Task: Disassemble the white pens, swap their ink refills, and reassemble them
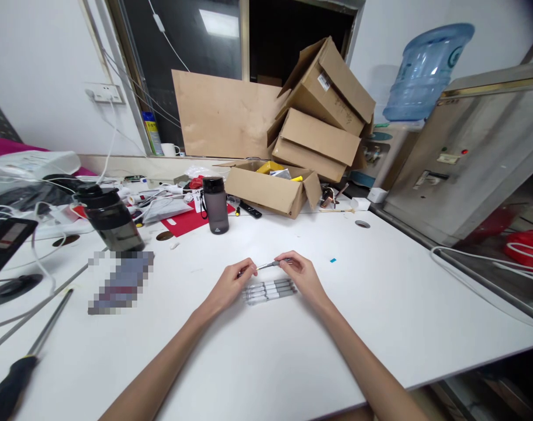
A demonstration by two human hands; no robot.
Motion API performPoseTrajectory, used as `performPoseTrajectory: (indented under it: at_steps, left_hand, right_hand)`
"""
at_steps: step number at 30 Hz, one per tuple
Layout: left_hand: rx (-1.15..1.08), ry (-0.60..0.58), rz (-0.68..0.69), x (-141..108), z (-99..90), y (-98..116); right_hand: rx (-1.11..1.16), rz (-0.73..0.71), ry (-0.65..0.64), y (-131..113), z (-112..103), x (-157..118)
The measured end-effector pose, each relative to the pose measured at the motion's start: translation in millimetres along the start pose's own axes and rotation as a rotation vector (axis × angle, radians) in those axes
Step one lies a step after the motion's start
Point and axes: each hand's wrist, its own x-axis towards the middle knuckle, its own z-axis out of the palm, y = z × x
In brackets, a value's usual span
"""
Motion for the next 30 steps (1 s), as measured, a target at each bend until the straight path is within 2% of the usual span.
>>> performPoseTrajectory:
  at_steps: [12, 19, 30]
  left_hand:
    - [-0.029, -0.02, 0.017, 0.6, 1.3, 0.5]
    - [-0.063, -0.028, 0.051, 1.7, 2.3, 4.9]
    - [-0.116, 0.08, 0.047, 4.7, -0.3, -3.6]
  right_hand:
    - [0.053, 0.07, -0.027, 0.9, 1.4, -3.2]
    - [0.004, 0.087, -0.021, 3.3, 1.4, -3.5]
    - [0.013, 0.119, -0.095, 1.3, -2.7, -2.2]
